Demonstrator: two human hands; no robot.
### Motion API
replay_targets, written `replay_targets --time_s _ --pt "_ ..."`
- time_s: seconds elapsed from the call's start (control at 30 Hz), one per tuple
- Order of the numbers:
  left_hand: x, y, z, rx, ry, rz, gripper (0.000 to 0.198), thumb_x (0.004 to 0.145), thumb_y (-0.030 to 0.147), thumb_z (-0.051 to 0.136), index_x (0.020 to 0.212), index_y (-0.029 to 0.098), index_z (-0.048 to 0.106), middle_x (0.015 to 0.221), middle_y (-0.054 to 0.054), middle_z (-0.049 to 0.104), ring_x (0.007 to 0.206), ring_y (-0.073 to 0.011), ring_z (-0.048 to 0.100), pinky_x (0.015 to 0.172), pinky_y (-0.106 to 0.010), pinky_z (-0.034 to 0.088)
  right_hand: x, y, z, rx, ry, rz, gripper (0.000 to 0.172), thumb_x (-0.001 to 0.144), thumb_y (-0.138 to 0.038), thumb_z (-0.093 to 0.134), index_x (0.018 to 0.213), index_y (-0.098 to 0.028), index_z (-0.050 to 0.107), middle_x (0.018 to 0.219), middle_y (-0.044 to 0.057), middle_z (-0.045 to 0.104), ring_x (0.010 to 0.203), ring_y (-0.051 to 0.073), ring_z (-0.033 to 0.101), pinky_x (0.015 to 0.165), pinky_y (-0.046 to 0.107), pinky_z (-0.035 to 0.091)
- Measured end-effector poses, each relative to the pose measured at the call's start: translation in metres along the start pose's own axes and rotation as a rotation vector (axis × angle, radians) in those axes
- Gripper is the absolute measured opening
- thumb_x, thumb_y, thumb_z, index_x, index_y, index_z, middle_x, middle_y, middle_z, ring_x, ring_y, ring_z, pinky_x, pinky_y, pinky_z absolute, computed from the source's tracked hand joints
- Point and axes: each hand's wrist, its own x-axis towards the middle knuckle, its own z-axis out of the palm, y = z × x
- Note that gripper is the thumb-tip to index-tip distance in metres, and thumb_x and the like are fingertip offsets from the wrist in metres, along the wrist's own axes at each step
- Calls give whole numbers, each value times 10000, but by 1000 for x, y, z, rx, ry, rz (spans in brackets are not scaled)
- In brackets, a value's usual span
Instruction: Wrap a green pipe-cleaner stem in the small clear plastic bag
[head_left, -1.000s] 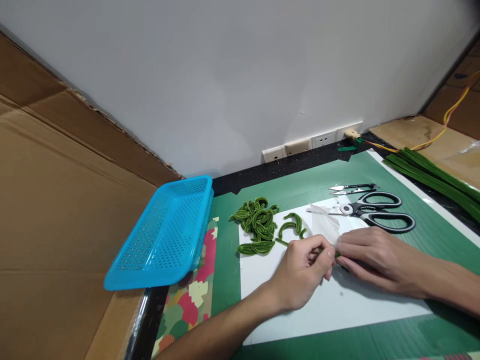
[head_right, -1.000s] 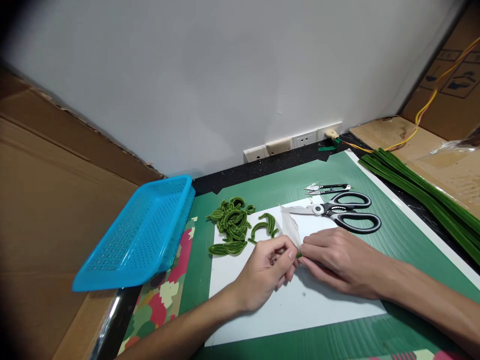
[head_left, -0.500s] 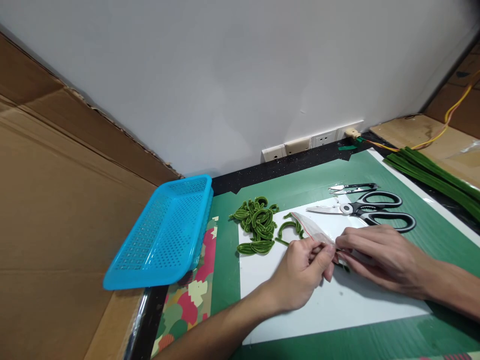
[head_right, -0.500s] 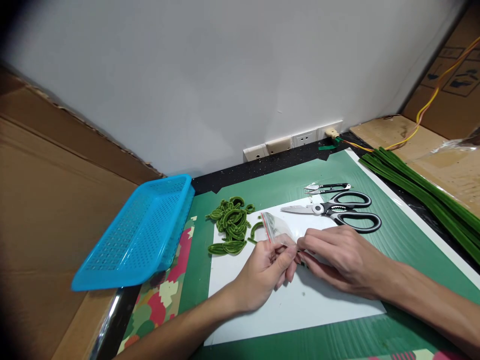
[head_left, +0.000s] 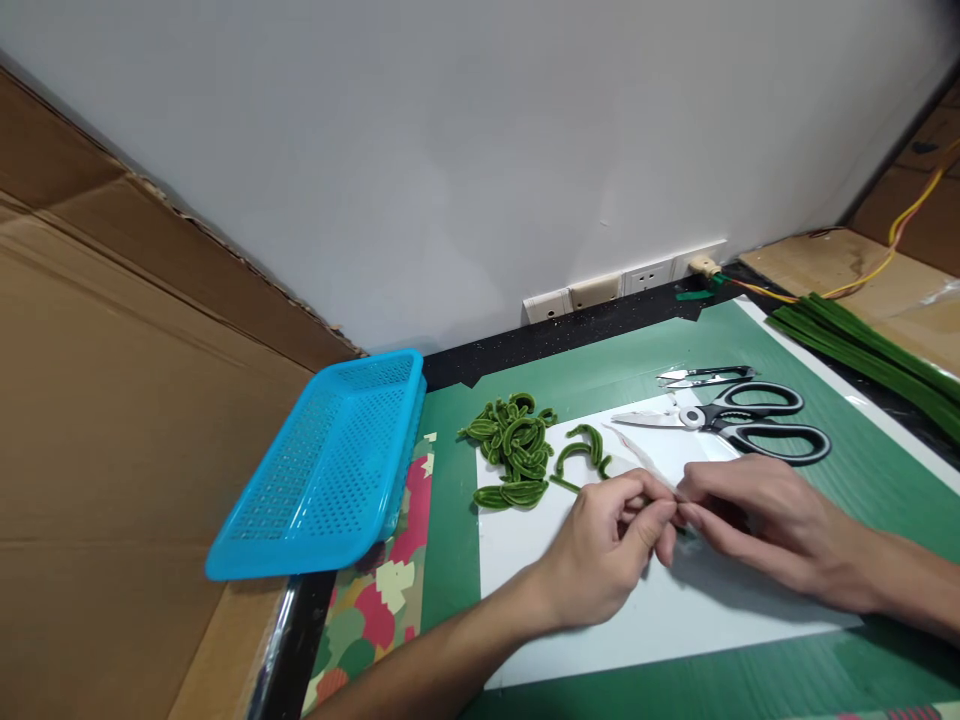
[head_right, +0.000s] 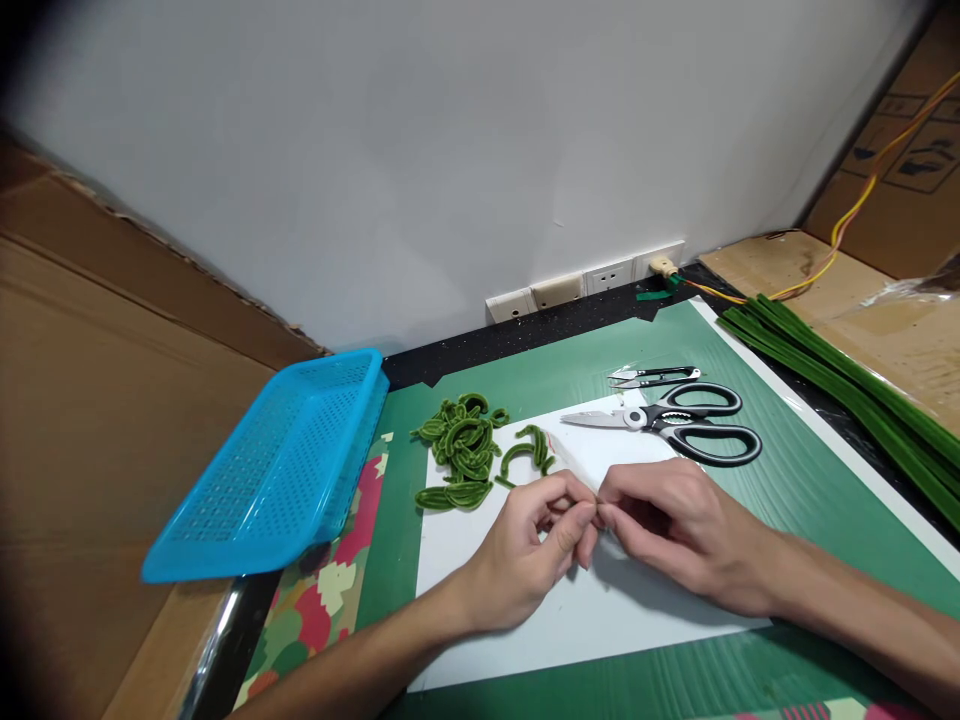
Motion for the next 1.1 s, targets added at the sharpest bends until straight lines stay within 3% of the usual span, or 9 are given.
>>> replay_targets --time_s 0.13,0.23,0.43,0.9,1.1 --pt "-2 1 2 30 56 48 298 1070 425 585 935 160 578 738 4 604 666 -99 539 654 -233 428 3 -6 2 231 -17 203 384 1099 -471 562 862 -200 695 715 -10 641 622 106 477 575 232 361" --pt "-3 1 3 50 92 37 307 1079 432 567 932 163 579 759 0 605 679 -100 539 663 -237 421 6 -8 1 315 -10 271 373 1066 -514 620 895 -196 714 775 2 672 680 118 520 610 226 399" --pt "-4 -4 3 113 129 -5 350 1083 485 542 916 179 562 752 4 607 670 -108 531 660 -253 409 7 -9 1 268 20 242 448 1104 -526 522 855 -188 677 727 -7 590 657 110 479 606 229 381" --pt "-6 -7 3 170 104 17 326 1092 482 528 985 179 580 724 34 495 640 -95 424 597 -256 307 -1 0 17 298 42 305 393 1115 -430 492 817 -189 574 705 -27 475 644 106 404 569 231 316" --pt "-5 -4 3 85 102 1 368 1089 516 519 955 175 557 733 28 490 648 -100 423 602 -260 323 1 -7 12 229 46 238 400 1126 -464 496 860 -192 623 735 -13 550 665 110 469 611 228 373"
